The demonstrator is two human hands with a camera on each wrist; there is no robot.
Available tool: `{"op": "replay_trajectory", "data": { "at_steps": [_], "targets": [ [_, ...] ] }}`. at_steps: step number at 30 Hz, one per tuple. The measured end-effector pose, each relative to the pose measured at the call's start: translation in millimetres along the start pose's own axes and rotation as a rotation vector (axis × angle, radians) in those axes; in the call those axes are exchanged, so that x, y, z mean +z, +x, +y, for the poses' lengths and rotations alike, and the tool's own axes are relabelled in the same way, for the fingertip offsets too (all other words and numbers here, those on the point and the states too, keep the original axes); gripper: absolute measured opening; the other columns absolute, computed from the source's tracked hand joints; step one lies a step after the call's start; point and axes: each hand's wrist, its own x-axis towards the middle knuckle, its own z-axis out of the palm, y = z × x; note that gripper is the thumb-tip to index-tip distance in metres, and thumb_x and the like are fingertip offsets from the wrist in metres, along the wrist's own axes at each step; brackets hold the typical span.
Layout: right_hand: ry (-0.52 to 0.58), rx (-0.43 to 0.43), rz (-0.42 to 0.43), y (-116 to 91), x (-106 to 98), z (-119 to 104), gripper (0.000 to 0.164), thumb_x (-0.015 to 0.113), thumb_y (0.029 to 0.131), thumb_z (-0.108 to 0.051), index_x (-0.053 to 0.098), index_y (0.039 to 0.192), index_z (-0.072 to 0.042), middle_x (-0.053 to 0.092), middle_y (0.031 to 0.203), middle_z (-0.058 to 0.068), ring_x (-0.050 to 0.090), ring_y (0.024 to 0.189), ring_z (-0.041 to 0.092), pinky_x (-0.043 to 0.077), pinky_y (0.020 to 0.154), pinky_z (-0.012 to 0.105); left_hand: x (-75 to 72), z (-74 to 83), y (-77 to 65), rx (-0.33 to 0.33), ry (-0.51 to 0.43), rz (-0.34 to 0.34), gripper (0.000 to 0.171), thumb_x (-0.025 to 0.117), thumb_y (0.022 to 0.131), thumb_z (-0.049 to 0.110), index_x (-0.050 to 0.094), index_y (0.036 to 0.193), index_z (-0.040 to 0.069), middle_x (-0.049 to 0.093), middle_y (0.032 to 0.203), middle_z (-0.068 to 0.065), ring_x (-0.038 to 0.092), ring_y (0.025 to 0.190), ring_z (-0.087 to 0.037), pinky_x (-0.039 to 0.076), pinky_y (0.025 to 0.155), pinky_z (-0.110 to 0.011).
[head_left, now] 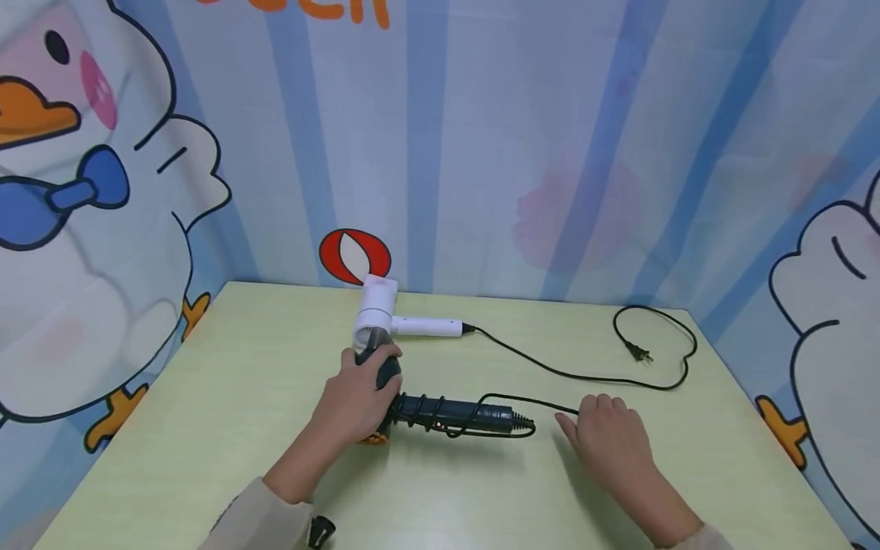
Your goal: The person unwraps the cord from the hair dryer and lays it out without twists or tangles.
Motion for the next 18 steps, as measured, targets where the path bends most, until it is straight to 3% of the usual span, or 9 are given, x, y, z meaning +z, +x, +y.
{"op": "replay_trajectory", "data": {
  "at_steps": [8, 18],
  "targets": [
    [-0.044, -0.05, 0.144, 35, 7, -6, 0.051, 0.072, 0.093, -0.038, 0.043, 0.07, -0.003, 0.04, 0.067, 0.01, 0.04, 0.06, 0.027, 0.037, 0.052, 0.037, 1.8, -2.6, -10.0, 0.04, 0.015, -0.049, 0.037, 0.056, 0.101, 0.04, 0.052, 0.138, 0.039, 0.041, 0.134, -0.024, 0.057, 0.079, -0.036, 0.049, 0.059, -0.036],
    [0.009, 0.034, 0.229, 56, 16, -6, 0.056, 0.063, 0.098, -0.045, 0.036, 0.069, -0.005, 0.036, 0.067, 0.01, 0.036, 0.059, 0.028, 0.03, 0.054, 0.036, 11.2, -2.1, -11.2, 0.061, 0.008, -0.083, 0.035, 0.056, 0.101, 0.042, 0.053, 0.136, 0.04, 0.043, 0.129, -0.021, 0.057, 0.07, -0.031, 0.048, 0.057, -0.034]
  ]
}}
